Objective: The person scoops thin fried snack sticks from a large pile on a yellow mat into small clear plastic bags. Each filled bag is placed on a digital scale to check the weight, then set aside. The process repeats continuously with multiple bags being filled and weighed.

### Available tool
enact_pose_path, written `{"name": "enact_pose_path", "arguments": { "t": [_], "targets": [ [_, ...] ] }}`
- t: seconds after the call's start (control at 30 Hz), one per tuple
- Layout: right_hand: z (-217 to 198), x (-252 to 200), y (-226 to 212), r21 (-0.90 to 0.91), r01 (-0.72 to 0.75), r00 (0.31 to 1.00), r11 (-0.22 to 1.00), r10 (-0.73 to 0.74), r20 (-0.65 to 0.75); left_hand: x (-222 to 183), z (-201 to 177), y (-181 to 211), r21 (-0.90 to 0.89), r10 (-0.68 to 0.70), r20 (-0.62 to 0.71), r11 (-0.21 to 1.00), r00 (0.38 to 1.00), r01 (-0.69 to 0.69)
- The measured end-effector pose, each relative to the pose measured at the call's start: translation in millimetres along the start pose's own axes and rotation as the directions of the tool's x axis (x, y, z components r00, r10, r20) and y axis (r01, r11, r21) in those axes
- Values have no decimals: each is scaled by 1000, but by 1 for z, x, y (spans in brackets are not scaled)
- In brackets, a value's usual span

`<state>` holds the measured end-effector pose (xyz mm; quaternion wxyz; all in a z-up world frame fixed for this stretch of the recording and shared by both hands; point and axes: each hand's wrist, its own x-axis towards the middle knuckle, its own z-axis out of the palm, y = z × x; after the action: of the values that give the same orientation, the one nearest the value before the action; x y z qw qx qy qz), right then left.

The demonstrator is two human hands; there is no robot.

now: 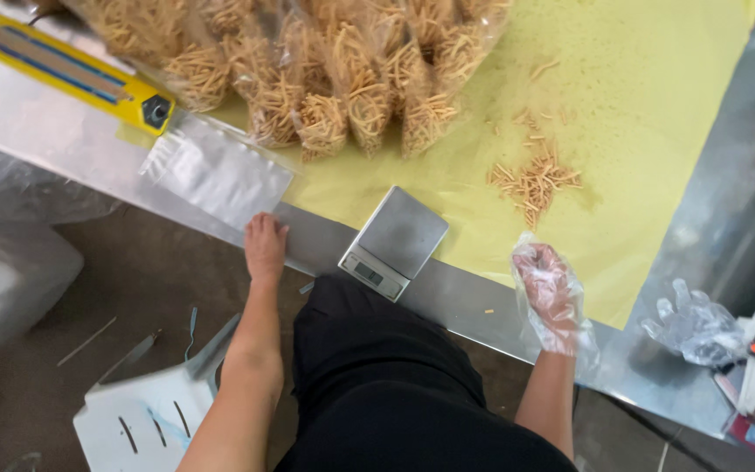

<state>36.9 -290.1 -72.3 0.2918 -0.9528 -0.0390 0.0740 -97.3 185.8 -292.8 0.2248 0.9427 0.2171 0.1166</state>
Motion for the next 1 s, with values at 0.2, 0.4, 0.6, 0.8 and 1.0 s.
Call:
{"name": "enact_pose_path", "arguments": {
  "t": [0.2,0.4,0.6,0.8,1.0],
  "targets": [
    [-1,11,167,-1,-115,993,993,115,-23,3,0,-3,114,-31,-44,993,999,36],
    [30,25,256,522,-665,744,534,526,411,12,5,-21,70,-4,47,998,999,0],
    [94,94,248,526,-815,551,241,602,577,44,-38,-19,201,-140,55,971,989,127],
    [126,223,245,661,-720,670,211,457,585,77,-51,0,98,-253,140,966,957,241],
    [82,246,284,952,-299,952,-70,50,303,95,-31,13,156,-249,130,961,960,228]
  ]
}}
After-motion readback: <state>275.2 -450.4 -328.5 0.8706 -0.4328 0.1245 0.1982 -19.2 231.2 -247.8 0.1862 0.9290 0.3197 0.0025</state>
